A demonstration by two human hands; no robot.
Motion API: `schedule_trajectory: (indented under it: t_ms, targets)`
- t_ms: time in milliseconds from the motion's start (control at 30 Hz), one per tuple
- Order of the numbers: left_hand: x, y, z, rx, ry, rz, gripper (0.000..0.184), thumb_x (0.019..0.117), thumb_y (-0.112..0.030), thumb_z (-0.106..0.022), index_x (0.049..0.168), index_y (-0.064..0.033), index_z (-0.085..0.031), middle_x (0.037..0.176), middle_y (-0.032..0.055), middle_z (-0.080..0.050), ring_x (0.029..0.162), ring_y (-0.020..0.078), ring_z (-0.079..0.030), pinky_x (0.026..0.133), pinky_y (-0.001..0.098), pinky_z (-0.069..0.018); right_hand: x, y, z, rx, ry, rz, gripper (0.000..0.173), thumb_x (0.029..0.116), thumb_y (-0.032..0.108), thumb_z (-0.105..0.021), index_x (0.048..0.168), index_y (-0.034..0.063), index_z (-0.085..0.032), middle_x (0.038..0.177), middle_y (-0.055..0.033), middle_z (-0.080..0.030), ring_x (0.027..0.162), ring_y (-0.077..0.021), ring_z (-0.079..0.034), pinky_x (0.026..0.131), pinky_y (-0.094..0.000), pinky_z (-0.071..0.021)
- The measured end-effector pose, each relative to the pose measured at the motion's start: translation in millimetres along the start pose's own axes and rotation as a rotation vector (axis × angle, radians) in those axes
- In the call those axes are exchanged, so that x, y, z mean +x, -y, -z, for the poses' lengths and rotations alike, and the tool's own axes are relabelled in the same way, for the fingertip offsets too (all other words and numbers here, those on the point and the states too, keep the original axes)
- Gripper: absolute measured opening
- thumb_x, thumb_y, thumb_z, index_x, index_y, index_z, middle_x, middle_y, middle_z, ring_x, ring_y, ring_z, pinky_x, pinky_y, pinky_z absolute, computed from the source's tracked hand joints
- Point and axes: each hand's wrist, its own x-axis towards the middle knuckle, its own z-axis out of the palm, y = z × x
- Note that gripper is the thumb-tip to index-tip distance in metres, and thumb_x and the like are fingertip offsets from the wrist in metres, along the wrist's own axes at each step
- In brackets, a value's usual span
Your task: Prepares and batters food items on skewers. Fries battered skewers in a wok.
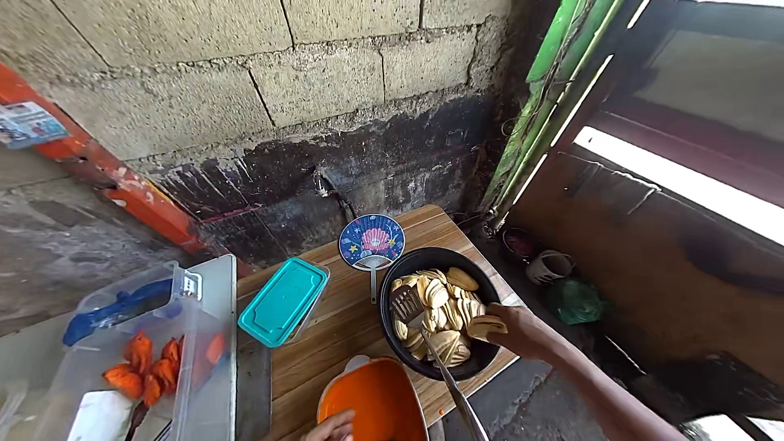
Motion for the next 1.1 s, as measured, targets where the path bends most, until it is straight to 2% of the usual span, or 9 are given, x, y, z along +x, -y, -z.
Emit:
schedule_trajectory:
  t_ms: [100, 233, 300, 367, 467, 567, 733, 867, 1100]
  targets:
    - [29, -32, -22, -0.405, 0.051, -0.11, 0.043, 0.1056, -0.022, -0.056, 0.143, -0.0006, -0.055, 0.133, 0.0142, -0.068, 0.118, 0.0258, -0.068, 0.103, 0.0459, -0.0559, -46, 30, -38, 0.626, -0.251, 0.057, 0.057, 0.0845, 0.04, -0.08, 0.127, 0.0055, -0.063, 0.104, -0.0122, -0.073, 0.093, -0.0251, -0.073, 0.085, -0.048, -0.0609]
    - [54, -49, -47, -0.706, 0.143, -0.138, 0.055, 0.1063, -0.022, -0.055, 0.155, -0.0024, -0.038, 0.143, 0.015, -0.06, 0.126, 0.0259, -0.063, 0.105, 0.0447, -0.0548, -85, 132, -120, 1.37, -0.342, 0.036, 0.051, 0.0883, 0.011, -0.078, 0.131, -0.0028, -0.052, 0.102, -0.0207, -0.074, 0.085, -0.033, -0.075, 0.074, -0.0504, -0.0653]
    - [54, -39, -46, -0.745, 0.078, -0.177, 0.054, 0.1042, -0.019, -0.06, 0.152, -0.0002, -0.041, 0.135, 0.0137, -0.065, 0.119, 0.0208, -0.066, 0.103, 0.0395, -0.056, -95, 173, -146, 1.371, -0.241, 0.035, 0.051, 0.0908, 0.011, -0.077, 0.132, -0.0042, -0.05, 0.104, -0.0214, -0.074, 0.089, -0.0332, -0.076, 0.081, -0.051, -0.0652]
    - [49, -17, -34, -0.719, 0.04, -0.157, 0.05, 0.1017, -0.016, -0.063, 0.148, -0.0011, -0.049, 0.128, 0.0122, -0.068, 0.112, 0.0187, -0.069, 0.099, 0.0369, -0.0573, -100, 189, -156, 0.982, -0.136, 0.071, 0.052, 0.0958, 0.032, -0.074, 0.131, -0.0018, -0.056, 0.109, -0.0137, -0.075, 0.096, -0.0246, -0.075, 0.09, -0.045, -0.0627]
    - [32, 9, -8, -0.776, 0.114, -0.079, 0.045, 0.1035, -0.015, -0.06, 0.145, 0.0001, -0.052, 0.123, 0.0153, -0.071, 0.106, 0.0238, -0.072, 0.096, 0.0422, -0.0592, -102, 194, -144, 0.585, -0.072, 0.092, 0.058, 0.1006, 0.052, -0.061, 0.138, 0.0076, -0.061, 0.12, -0.0124, -0.073, 0.105, -0.0266, -0.072, 0.096, -0.0517, -0.0576]
    - [16, 19, 12, -0.754, 0.206, -0.061, 0.054, 0.1035, -0.018, -0.062, 0.152, -0.0049, -0.044, 0.125, 0.0151, -0.07, 0.106, 0.0247, -0.072, 0.096, 0.0426, -0.0594, -84, 205, -131, 0.803, 0.051, 0.202, 0.049, 0.1047, 0.039, -0.059, 0.146, 0.0119, -0.055, 0.114, -0.0082, -0.074, 0.094, -0.02, -0.074, 0.083, -0.0414, -0.0631]
    - [-7, 14, 37, -0.413, 0.086, 0.055, 0.055, 0.0979, -0.038, -0.067, 0.139, -0.0081, -0.045, 0.122, 0.0082, -0.067, 0.105, 0.0164, -0.07, 0.093, 0.0376, -0.0592, -56, 243, -150, 1.135, 0.317, 0.164, 0.037, 0.1015, 0.026, -0.066, 0.131, 0.0049, -0.059, 0.116, -0.012, -0.072, 0.095, -0.0231, -0.074, 0.08, -0.0407, -0.0637]
    - [-27, 19, 60, -0.355, -0.061, -0.052, 0.057, 0.091, -0.021, -0.075, 0.142, -0.0097, -0.053, 0.134, 0.0067, -0.064, 0.115, 0.0153, -0.067, 0.098, 0.0365, -0.0583, -57, 267, -168, 1.516, 0.261, 0.183, 0.028, 0.1014, 0.014, -0.062, 0.126, 0.0025, -0.053, 0.113, -0.02, -0.071, 0.097, -0.0326, -0.074, 0.085, -0.0515, -0.0632]
    - [-36, 26, 69, -0.542, -0.376, -0.119, 0.043, 0.0877, -0.012, -0.081, 0.128, -0.0034, -0.068, 0.113, 0.0076, -0.076, 0.101, 0.0177, -0.075, 0.091, 0.034, -0.0636, -62, 290, -163, 1.696, 0.163, 0.268, 0.04, 0.1029, 0.009, -0.056, 0.142, 0.004, -0.047, 0.127, -0.0265, -0.065, 0.108, -0.0413, -0.071, 0.092, -0.0592, -0.0602]
